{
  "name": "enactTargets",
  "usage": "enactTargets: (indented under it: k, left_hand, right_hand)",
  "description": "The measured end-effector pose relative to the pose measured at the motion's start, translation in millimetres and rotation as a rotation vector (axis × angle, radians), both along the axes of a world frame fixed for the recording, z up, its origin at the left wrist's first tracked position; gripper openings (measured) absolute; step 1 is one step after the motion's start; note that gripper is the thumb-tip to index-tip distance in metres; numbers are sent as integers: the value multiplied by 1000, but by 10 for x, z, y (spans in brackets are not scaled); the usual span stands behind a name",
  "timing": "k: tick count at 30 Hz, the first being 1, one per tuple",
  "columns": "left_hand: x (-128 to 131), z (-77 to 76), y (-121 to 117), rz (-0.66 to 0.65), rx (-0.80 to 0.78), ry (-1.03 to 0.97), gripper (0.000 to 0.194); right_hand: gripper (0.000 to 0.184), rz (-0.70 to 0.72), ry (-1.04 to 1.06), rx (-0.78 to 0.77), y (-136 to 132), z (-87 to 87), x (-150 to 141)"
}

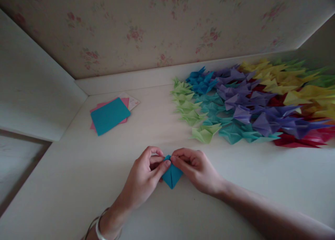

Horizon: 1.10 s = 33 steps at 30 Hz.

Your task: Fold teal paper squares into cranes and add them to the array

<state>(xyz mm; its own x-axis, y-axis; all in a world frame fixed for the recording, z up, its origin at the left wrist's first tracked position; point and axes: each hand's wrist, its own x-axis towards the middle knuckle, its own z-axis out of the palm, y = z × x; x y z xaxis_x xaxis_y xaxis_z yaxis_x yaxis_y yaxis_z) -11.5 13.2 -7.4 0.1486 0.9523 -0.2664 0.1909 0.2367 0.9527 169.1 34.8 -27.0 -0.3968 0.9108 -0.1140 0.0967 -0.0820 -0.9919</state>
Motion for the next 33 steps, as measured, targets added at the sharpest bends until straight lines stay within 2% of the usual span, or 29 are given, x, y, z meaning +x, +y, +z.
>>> enactTargets:
  k: [2,6,9,12,16,24,28,31,33]
  left_hand:
    - [-2,8,-8,14,36,18,20]
    - [-34,55,-14,-82,40,15,16]
    - [-55,92,-21,-142,-19,-45,28]
    - [-67,110,-29,-186,-17,-30,35]
    - [-75,93,-12,-181,61,59,29]
    - [-106,54,37,-116,179,31,20]
    - [-105,77,38,-39,266,65,19]
    - [-95,99,38,6,234,58,22]
    - [-92,102,34,36,201,53,22]
  right_hand:
    - [29,-27,23,7,-11,-9,-1]
    - [31,-117,70,-23,9,-6,13]
    - [32,-172,122,-69,54,11,27]
    - [29,-187,214,-150,87,14,38]
    - [34,-175,299,-239,90,-7,45]
    - [20,-81,371,-86,32,-10,73]
    - [26,-31,339,3,-8,14,102]
    - [33,-19,300,81,-22,28,112]
    - [27,-14,230,171,-22,39,112]
